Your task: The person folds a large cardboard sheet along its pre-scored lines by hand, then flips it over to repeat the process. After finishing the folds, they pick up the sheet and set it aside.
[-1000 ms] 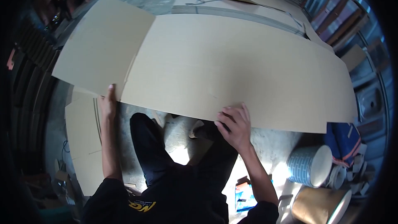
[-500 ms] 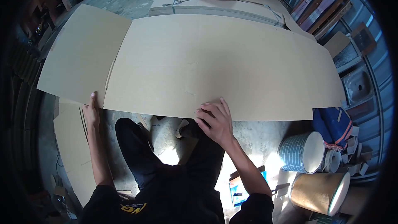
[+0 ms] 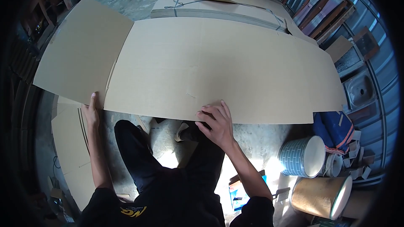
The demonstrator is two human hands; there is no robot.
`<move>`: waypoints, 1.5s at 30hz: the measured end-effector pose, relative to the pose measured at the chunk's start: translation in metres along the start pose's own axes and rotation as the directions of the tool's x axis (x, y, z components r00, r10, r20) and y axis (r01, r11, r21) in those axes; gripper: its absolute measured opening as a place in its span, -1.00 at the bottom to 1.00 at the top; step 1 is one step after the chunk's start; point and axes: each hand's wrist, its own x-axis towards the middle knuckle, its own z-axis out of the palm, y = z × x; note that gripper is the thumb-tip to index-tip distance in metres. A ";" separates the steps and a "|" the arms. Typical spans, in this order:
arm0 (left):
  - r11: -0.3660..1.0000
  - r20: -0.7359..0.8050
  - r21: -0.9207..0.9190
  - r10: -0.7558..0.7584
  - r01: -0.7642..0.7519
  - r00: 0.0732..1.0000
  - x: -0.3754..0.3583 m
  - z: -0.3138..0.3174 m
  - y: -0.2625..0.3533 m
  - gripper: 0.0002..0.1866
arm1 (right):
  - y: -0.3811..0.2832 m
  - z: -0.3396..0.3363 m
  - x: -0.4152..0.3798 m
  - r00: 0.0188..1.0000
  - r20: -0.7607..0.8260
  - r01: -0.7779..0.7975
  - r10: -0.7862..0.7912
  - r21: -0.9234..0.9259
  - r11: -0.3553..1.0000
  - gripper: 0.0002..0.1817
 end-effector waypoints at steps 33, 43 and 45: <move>0.683 0.453 0.419 0.414 -0.598 0.790 -0.055 0.043 0.029 -0.31 | -0.007 0.004 0.009 0.998 -0.027 0.059 -0.062 -0.083 0.995 -0.54; 0.685 0.621 0.448 0.224 -0.574 0.751 -0.057 0.035 0.052 -0.22 | -0.007 0.000 0.006 1.000 0.001 0.013 -0.013 -0.091 0.996 -0.48; 0.721 0.640 0.448 0.155 -0.529 0.752 -0.055 0.033 0.054 -0.24 | -0.005 0.002 0.004 1.000 -0.007 -0.007 0.006 -0.087 0.996 -0.48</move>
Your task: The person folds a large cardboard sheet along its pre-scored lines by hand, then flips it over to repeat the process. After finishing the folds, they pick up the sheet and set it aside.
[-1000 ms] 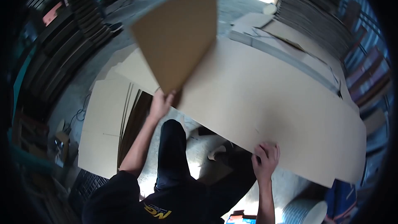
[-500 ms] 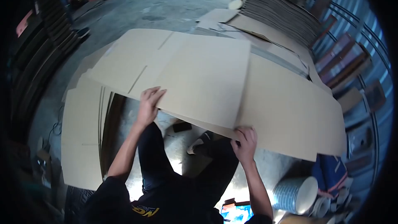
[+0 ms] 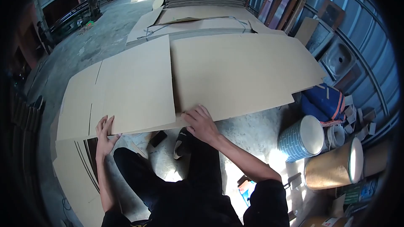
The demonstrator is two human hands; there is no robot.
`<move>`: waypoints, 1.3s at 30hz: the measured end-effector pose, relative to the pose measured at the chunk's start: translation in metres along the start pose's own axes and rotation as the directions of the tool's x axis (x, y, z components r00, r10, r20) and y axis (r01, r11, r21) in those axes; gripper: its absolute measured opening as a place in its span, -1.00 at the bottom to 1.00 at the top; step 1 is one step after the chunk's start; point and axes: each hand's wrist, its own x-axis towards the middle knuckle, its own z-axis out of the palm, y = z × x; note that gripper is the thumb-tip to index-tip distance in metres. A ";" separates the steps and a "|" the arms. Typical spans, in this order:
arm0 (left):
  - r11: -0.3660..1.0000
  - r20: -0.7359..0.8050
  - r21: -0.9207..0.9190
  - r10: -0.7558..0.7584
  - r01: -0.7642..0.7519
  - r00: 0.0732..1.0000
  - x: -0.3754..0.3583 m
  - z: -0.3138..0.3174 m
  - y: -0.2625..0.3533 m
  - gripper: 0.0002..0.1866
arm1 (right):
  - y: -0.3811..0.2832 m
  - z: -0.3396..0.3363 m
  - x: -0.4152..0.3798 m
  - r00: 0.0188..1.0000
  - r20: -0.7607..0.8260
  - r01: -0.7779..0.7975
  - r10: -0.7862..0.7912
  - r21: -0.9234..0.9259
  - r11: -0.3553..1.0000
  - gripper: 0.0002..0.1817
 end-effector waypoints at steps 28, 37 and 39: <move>0.926 -0.271 -0.377 -0.138 0.027 0.953 -0.001 0.008 -0.020 -0.59 | 0.004 0.005 -0.001 1.000 0.011 0.004 -0.005 0.042 0.999 -0.53; 0.997 0.017 -0.072 0.002 -0.001 1.000 -0.002 0.004 -0.009 -0.34 | 0.003 0.008 -0.001 1.000 -0.002 -0.010 0.010 0.015 1.000 -0.53; 0.996 0.033 -0.089 -0.024 0.027 0.999 -0.002 0.002 -0.004 -0.33 | 0.004 0.009 -0.002 1.000 -0.008 -0.005 0.005 0.009 1.000 -0.52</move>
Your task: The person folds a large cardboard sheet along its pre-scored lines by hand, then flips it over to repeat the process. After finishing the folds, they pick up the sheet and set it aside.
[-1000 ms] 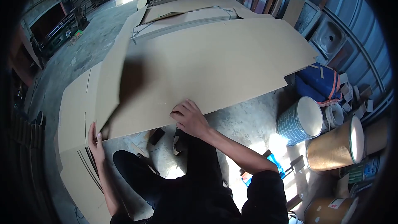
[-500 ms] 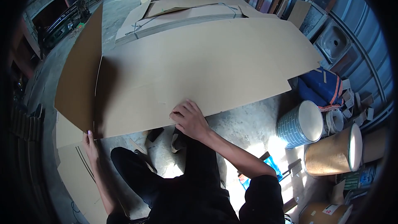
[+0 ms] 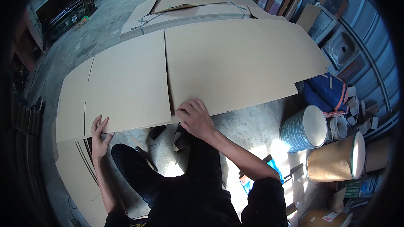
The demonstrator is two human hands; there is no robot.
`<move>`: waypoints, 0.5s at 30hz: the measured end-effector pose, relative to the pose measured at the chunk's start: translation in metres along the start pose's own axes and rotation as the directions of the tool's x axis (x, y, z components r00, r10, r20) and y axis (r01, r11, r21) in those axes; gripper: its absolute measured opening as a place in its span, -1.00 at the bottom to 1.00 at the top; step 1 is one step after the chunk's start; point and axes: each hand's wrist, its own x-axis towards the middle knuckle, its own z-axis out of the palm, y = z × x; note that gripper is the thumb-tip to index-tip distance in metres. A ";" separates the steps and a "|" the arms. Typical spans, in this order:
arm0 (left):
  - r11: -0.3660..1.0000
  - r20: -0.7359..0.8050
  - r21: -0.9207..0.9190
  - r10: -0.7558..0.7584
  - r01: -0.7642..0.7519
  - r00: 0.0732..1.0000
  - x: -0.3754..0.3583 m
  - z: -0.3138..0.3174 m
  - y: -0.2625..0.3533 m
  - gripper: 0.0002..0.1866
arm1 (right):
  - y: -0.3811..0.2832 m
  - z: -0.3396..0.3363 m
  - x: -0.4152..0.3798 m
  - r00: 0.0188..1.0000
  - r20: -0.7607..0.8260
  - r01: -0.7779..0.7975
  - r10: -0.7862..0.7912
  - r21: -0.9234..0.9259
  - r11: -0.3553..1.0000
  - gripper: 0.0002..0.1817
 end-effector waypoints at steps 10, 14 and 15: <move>1.000 0.049 0.022 0.013 -0.014 0.999 -0.001 -0.002 -0.004 -0.26 | -0.004 -0.005 0.005 1.000 0.014 0.001 -0.001 0.003 1.000 -0.47; 1.000 0.028 0.028 0.007 -0.008 1.000 -0.001 0.002 -0.009 -0.27 | -0.011 -0.007 0.014 1.000 0.014 0.021 -0.021 -0.023 1.000 -0.42; 0.999 0.023 0.035 0.006 -0.007 1.000 -0.001 0.002 -0.009 -0.28 | -0.012 -0.006 0.017 0.999 0.017 0.030 -0.029 -0.045 0.999 -0.42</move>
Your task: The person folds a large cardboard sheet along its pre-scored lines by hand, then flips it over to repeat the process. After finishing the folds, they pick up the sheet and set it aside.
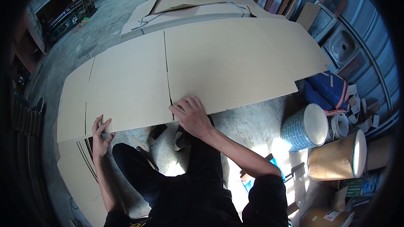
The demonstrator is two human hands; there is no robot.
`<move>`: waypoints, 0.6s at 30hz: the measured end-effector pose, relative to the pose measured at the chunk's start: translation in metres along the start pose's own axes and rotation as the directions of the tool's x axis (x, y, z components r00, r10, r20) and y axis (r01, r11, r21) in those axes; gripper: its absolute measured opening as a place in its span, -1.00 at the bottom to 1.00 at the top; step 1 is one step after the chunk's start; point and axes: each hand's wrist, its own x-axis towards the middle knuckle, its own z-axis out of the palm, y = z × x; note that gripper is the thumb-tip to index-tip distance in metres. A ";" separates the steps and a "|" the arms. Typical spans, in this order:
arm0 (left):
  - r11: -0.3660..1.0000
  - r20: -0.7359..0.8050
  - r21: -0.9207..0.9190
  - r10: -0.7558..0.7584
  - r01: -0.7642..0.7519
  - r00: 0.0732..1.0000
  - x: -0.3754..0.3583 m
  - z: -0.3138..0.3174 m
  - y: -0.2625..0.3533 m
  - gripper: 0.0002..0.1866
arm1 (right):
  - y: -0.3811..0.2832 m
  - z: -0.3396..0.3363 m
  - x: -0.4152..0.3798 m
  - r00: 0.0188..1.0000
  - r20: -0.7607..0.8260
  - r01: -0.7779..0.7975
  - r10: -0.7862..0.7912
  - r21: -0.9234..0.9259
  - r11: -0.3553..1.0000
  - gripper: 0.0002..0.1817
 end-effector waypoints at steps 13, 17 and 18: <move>1.000 -0.080 0.013 0.025 -0.024 0.996 -0.002 0.007 0.004 -0.31 | 0.005 0.004 0.001 0.996 -0.038 0.082 -0.082 0.010 0.997 -0.49; 0.999 -0.080 0.016 0.038 -0.037 0.996 -0.003 0.005 0.003 -0.33 | 0.004 0.002 0.001 0.995 -0.032 0.094 -0.094 0.000 0.996 -0.50; 0.999 -0.083 0.009 0.044 -0.043 0.996 -0.002 0.005 0.002 -0.34 | 0.003 0.002 0.002 0.995 -0.034 0.094 -0.094 -0.004 0.996 -0.50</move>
